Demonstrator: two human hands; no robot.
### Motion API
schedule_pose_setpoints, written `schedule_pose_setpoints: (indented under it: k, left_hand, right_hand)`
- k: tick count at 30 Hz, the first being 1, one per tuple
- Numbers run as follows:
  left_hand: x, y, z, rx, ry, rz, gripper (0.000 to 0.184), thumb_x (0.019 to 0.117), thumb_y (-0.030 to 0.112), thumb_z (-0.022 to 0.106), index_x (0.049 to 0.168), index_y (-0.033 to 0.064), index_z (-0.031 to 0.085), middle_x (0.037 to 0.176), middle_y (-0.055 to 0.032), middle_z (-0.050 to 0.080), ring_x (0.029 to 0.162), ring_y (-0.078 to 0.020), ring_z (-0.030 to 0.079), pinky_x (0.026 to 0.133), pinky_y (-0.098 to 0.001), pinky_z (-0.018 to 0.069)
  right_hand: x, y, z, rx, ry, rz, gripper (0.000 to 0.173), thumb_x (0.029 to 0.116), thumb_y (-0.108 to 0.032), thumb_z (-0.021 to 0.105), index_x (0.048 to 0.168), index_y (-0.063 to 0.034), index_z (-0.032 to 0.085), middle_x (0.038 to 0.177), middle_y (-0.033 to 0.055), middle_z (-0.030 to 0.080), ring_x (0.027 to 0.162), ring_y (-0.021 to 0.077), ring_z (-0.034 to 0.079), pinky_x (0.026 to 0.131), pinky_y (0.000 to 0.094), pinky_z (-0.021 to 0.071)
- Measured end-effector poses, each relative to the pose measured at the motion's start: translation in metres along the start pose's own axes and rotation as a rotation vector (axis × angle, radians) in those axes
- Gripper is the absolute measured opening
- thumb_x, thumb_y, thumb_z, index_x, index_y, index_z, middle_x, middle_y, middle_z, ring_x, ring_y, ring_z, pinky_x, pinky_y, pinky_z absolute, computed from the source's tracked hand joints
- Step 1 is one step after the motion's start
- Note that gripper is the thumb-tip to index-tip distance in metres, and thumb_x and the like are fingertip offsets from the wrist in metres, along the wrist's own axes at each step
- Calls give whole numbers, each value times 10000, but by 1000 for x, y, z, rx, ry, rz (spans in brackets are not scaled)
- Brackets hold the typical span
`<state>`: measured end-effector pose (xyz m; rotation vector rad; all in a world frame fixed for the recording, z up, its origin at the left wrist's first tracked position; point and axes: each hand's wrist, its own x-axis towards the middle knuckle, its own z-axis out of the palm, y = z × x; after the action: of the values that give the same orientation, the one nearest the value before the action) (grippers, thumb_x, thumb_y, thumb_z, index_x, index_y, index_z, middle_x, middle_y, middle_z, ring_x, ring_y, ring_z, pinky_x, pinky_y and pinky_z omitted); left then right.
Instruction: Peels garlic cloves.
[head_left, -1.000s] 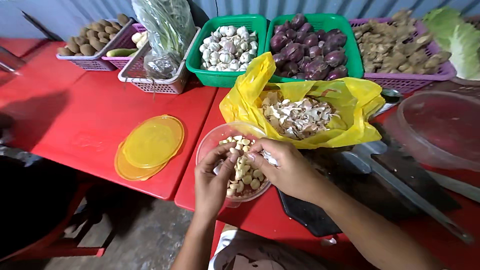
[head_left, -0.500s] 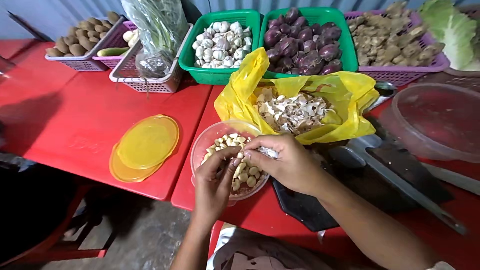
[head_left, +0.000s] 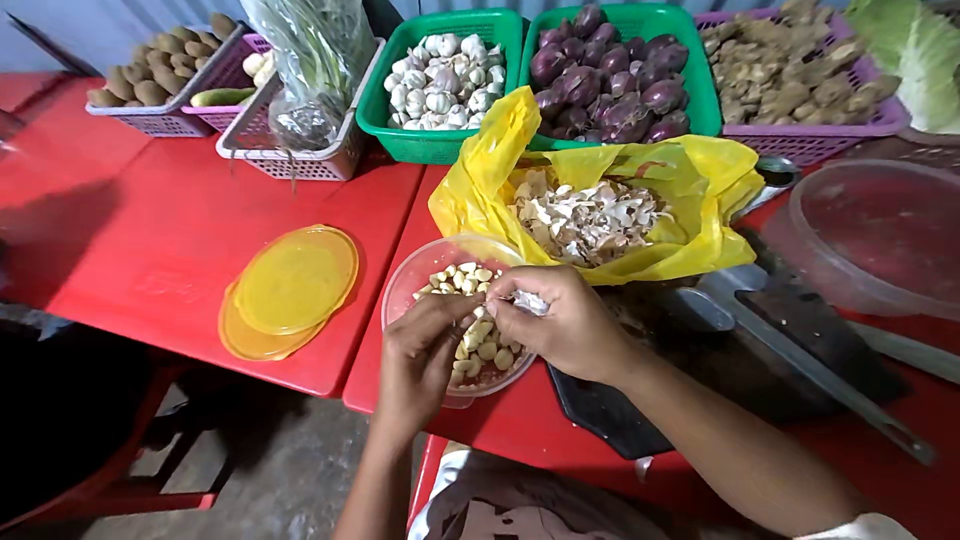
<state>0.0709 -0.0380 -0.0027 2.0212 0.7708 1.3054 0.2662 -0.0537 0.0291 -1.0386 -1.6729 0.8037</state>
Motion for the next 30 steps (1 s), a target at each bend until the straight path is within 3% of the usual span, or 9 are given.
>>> schedule_pose_setpoints:
  k: [5,8,11,16,20,24,27,30]
  left_hand:
    - [2,-2,13,-196,59,-64,209,1020,81,593,1167,-13,707,994,6,720,754,27,607,671,-146,522]
    - [4,3,14,-102,67,-36,200,1015,85,604,1137,-24,718,1005,-17,699,787,15,608,695,-145,528]
    - [5,6,14,-114,92,-64,183,1017,91,601,1097,-27,715,951,0,692,722,28,580,631,-133,500]
    - [3,6,12,-375,65,-199,235,1019,86,575,1197,-9,696,999,-6,718,709,-2,597,641,-176,516]
    - [2,4,11,-678,48,-379,244,1022,76,553,1197,41,718,929,-7,697,677,-8,569,623,-177,495]
    - [-1,3,13,-571,-66,-286,211,1063,104,509,1200,62,663,985,19,675,737,-12,587,652,-187,511]
    - [1,5,15,-706,-100,-315,136,1070,145,508,1144,100,613,962,23,669,722,-9,596,637,-176,519]
    - [3,7,15,-823,-46,-365,115,1054,132,530,1126,103,615,969,-13,694,684,-3,593,611,-159,502]
  right_hand:
    - [5,1,-5,219,3,174,130,907,-71,611,822,-105,704,699,-87,619,619,-59,551,566,115,459]
    - [6,3,-6,304,22,239,140,911,-72,606,819,-116,702,665,-88,602,585,-36,538,551,132,449]
    - [6,1,-6,273,36,260,132,905,-73,617,808,-121,694,660,-84,600,580,-33,537,545,137,447]
    - [6,-1,-9,86,-1,202,110,888,-91,635,801,-113,699,659,-85,589,587,-54,528,528,122,431]
    - [5,-3,-6,33,-40,224,115,899,-109,634,807,-110,702,685,-82,594,619,-61,531,555,119,430]
    - [6,-5,-7,22,18,236,91,894,-112,673,809,-108,706,656,-79,589,584,-54,525,529,122,430]
    - [5,-1,-5,37,17,228,89,891,-100,656,815,-106,703,672,-73,639,607,-47,585,552,133,483]
    - [6,-1,-9,-9,33,232,82,894,-91,662,824,-100,705,680,-65,615,604,-45,556,546,131,457]
